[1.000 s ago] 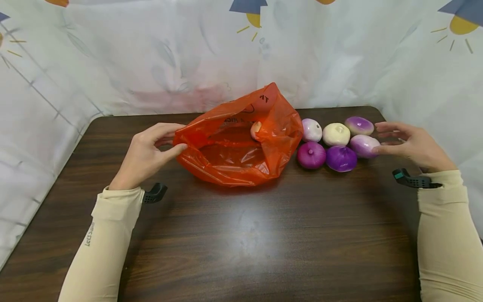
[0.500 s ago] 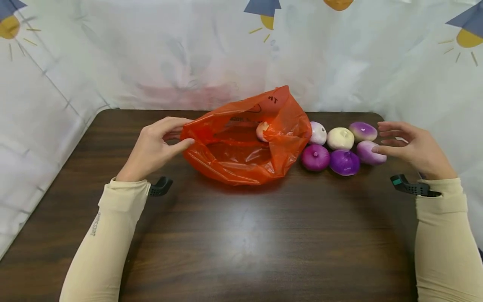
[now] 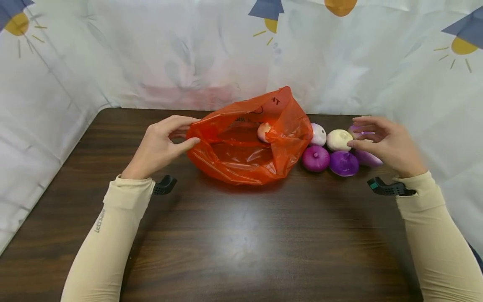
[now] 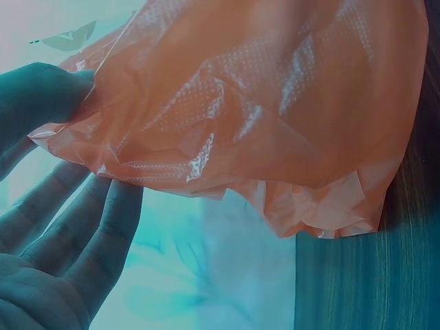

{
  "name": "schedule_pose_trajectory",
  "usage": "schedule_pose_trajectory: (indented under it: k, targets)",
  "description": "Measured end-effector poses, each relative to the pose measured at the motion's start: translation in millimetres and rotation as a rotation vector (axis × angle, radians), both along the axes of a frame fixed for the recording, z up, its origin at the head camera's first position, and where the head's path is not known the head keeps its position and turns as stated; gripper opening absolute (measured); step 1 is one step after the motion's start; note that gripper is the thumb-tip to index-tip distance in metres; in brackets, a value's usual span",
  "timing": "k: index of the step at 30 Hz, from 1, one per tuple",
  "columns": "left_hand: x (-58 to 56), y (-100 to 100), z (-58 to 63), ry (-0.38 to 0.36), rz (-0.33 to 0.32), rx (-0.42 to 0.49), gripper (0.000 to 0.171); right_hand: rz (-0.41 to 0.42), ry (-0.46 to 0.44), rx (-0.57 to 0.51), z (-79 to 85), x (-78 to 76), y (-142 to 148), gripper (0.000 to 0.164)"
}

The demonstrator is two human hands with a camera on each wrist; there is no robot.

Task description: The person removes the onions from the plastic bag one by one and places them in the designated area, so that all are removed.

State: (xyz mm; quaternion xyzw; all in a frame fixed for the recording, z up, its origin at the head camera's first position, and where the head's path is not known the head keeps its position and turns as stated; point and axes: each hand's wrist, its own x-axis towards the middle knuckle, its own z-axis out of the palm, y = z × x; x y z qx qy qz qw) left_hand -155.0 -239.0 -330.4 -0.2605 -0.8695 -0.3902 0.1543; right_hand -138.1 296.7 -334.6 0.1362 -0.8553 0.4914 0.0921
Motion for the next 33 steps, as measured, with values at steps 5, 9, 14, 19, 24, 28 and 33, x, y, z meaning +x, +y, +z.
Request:
schedule_pose_trajectory:
  k: [5,9,14,19,24,28,33]
  targets:
    - [0.7,-0.9,0.2,0.008,0.003,-0.001,0.045,0.036,0.064,-0.135,1.2,-1.4,-28.2,0.053]
    - [1.6,-1.4,0.8,0.015,-0.001,-0.002,0.045,0.003,0.113,-0.078,4.7,-1.9,-46.8,0.051]
    - [2.1,-1.5,1.0,0.027,-0.003,-0.008,0.044,0.0,0.161,-0.02,9.8,-1.8,-68.8,0.044]
    - [2.8,-0.8,1.1,0.027,-0.006,-0.008,0.044,0.081,0.19,-0.081,13.6,-3.4,-94.7,0.04]
    - [3.0,-0.3,0.7,0.025,-0.002,-0.006,0.045,0.18,0.175,-0.145,16.7,-10.2,-120.7,0.038]
    - [2.9,0.2,0.5,0.025,-0.002,0.0,0.044,0.219,0.176,-0.157,16.9,-16.1,-138.3,0.038]
    - [2.7,0.2,1.0,0.022,-0.002,-0.012,0.043,0.222,0.156,-0.175,16.7,-21.8,-157.2,0.036]
